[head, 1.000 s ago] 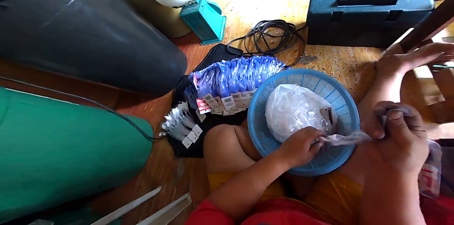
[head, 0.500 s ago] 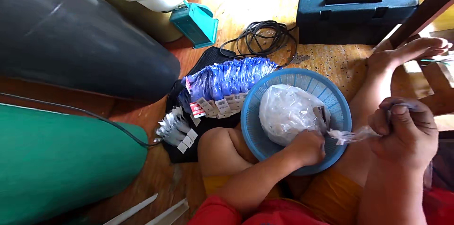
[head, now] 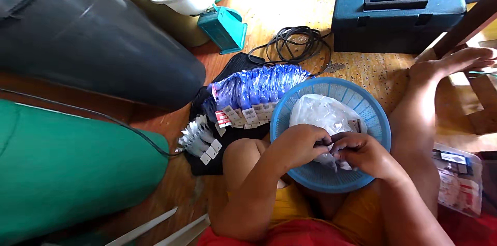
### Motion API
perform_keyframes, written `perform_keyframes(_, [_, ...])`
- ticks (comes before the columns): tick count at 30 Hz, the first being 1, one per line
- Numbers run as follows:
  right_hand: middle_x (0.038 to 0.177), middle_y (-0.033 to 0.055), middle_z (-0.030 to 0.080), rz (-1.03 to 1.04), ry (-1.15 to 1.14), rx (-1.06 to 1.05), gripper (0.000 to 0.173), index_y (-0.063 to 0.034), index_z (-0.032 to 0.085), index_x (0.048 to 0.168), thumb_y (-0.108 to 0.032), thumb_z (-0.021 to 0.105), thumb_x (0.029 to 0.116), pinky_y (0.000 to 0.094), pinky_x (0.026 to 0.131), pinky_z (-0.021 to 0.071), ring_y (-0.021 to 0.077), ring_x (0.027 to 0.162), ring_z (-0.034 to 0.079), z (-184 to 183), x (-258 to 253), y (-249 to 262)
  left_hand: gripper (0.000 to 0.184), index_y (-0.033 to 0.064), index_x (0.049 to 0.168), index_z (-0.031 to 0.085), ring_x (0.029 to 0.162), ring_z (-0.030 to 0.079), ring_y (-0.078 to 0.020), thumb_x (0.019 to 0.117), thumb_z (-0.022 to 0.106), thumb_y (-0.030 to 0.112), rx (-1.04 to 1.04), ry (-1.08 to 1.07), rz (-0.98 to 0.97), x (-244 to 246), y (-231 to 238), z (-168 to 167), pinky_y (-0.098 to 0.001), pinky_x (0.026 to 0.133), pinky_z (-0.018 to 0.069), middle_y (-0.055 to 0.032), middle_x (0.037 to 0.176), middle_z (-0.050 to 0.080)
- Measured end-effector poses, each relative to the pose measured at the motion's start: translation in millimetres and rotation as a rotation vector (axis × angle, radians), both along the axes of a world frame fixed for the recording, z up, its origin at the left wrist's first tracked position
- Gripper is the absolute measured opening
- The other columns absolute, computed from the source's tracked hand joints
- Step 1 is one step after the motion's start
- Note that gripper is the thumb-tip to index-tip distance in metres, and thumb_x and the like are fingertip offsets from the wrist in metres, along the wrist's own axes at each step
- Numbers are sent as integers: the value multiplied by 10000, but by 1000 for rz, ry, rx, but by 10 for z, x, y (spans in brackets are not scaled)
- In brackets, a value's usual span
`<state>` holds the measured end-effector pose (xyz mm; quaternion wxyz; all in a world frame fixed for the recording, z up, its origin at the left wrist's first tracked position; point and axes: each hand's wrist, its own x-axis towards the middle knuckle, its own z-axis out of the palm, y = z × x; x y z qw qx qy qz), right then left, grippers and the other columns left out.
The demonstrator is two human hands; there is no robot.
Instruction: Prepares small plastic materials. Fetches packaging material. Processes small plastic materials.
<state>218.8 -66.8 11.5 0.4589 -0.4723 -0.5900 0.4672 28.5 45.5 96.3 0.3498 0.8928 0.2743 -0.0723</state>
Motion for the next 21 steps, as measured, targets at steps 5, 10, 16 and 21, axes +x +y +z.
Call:
perform_keyframes(5, [1141, 8, 689, -23, 15, 8, 113, -74, 775, 973, -106, 669, 948, 115, 634, 521, -56, 773, 610, -7, 2, 10, 271, 63, 1187, 718, 949, 697, -146, 1003, 633, 244, 28, -228, 131, -29, -59, -163, -335, 914, 549, -63, 1007, 742])
perform_keyframes(10, [1051, -36, 705, -165, 39, 47, 117, -105, 777, 983, -88, 669, 943, 133, 582, 520, -39, 708, 606, -56, 133, -23, 252, 68, 1150, 722, 876, 697, -105, 1007, 640, 258, 96, -343, 330, -113, -20, -297, -299, 833, 579, -49, 978, 733])
perform_keyframes(16, [1024, -41, 709, -268, 87, 21, 112, -98, 778, 979, -65, 680, 935, 129, 544, 516, -35, 647, 595, -72, 252, -69, 346, 62, 1256, 680, 1095, 672, -234, 1050, 551, 309, -71, 149, 270, -144, 80, -430, -444, 1016, 504, -125, 1171, 705])
perform_keyframes(21, [1000, -47, 703, -322, 142, 36, 111, -109, 782, 960, -57, 690, 925, 131, 519, 513, -31, 598, 577, -92, 283, -97, 334, 80, 1278, 672, 1123, 664, -258, 1060, 534, 292, -127, 267, 230, -158, 17, -514, -485, 1028, 488, -130, 1186, 702])
